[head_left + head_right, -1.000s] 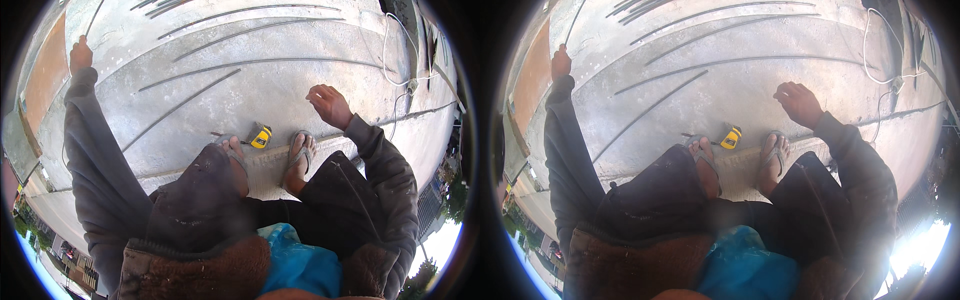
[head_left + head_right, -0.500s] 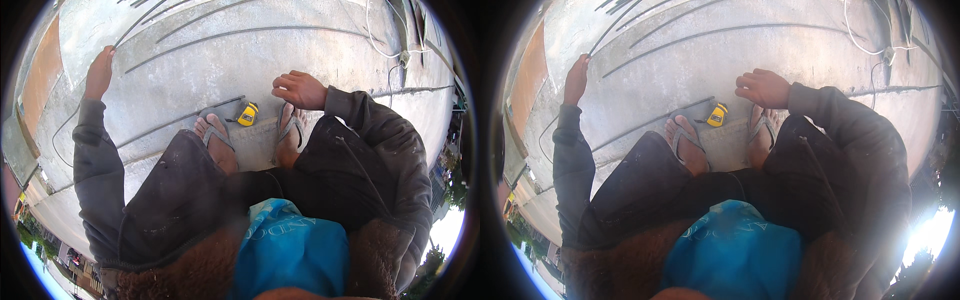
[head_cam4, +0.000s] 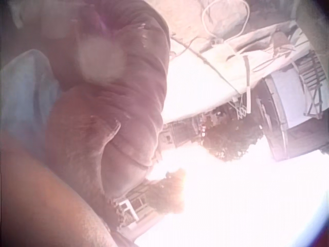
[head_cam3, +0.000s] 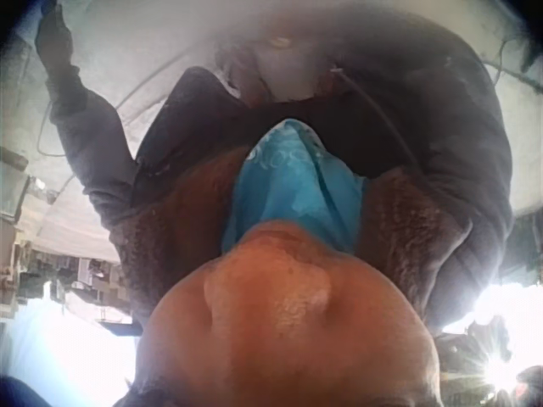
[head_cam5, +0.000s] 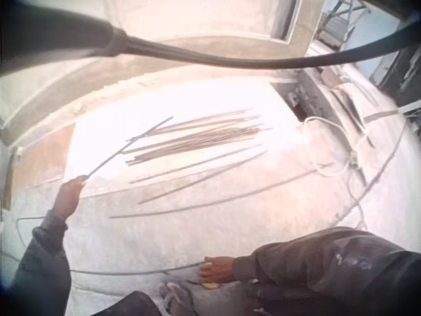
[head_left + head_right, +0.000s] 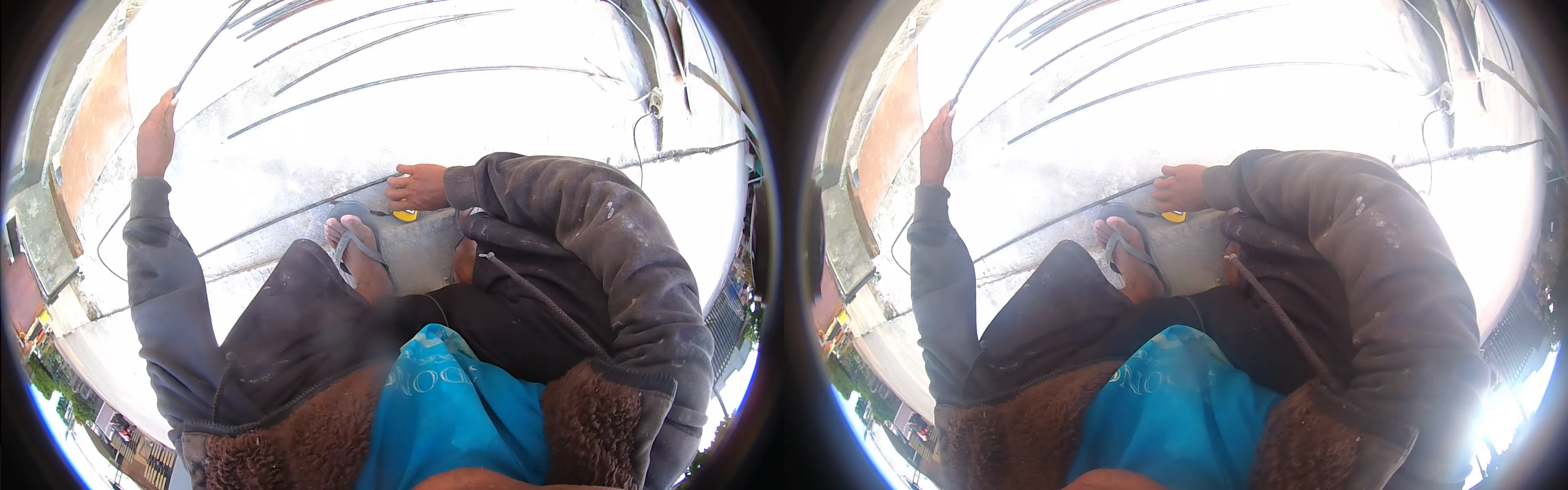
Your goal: The person uses an angle grinder to cut several metal rods on a concrete floor, then uses a hammer to bend the cut ends of the rods. The cut pieces are gathered and arranged on the floor.
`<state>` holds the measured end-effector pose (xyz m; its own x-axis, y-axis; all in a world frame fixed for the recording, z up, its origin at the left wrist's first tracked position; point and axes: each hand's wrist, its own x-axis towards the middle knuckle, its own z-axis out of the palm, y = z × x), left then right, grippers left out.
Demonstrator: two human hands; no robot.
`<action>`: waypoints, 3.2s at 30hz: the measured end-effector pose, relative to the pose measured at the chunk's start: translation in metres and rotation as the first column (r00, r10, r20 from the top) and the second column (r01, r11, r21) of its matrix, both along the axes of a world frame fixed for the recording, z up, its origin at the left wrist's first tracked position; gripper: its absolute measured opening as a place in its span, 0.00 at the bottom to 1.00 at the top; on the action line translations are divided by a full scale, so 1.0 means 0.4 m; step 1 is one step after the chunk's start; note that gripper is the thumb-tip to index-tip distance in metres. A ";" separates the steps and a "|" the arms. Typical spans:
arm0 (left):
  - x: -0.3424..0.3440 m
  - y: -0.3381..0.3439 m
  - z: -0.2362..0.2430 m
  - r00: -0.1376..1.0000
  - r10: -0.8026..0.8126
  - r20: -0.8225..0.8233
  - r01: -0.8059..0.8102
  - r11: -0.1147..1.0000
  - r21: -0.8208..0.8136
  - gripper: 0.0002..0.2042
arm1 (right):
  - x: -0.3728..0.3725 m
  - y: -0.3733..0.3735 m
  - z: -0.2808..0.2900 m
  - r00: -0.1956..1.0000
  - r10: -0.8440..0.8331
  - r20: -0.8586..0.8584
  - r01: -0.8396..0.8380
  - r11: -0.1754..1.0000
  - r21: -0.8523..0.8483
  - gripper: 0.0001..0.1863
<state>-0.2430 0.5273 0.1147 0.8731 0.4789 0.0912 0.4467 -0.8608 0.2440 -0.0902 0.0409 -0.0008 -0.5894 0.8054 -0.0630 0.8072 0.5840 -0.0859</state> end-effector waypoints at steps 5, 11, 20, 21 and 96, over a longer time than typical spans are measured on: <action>0.083 -0.062 -0.017 0.997 -0.071 0.007 0.071 0.997 -0.040 0.17 | -0.003 0.006 -0.015 0.999 0.039 0.035 -0.037 0.997 -0.075 0.11; 0.121 -0.076 -0.031 0.996 -0.087 0.024 0.088 0.994 -0.062 0.17 | 0.045 -0.011 0.093 0.996 -0.074 -0.055 0.063 0.981 -0.185 0.13; 0.123 -0.184 -0.160 0.962 -0.226 -0.152 0.180 0.947 -0.267 0.18 | 0.248 -0.244 0.184 0.347 -0.937 -0.049 0.856 0.338 -0.392 0.33; 0.112 -0.187 -0.185 0.957 -0.238 -0.166 0.191 0.948 -0.256 0.18 | 0.280 -0.273 0.167 0.193 -0.981 0.008 0.905 0.175 -0.388 0.34; 0.867 -0.826 0.416 0.927 -0.324 -0.188 0.115 0.724 -0.681 0.13 | 0.862 -0.891 0.126 -0.675 -0.710 0.200 0.684 -0.704 -0.190 0.39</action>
<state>0.1036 0.1969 0.2812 0.8973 0.1188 -0.4252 0.4017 -0.6191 0.6748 0.2545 -0.3157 0.0496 0.9317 -0.1494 -0.3312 -0.1693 -0.9850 -0.0320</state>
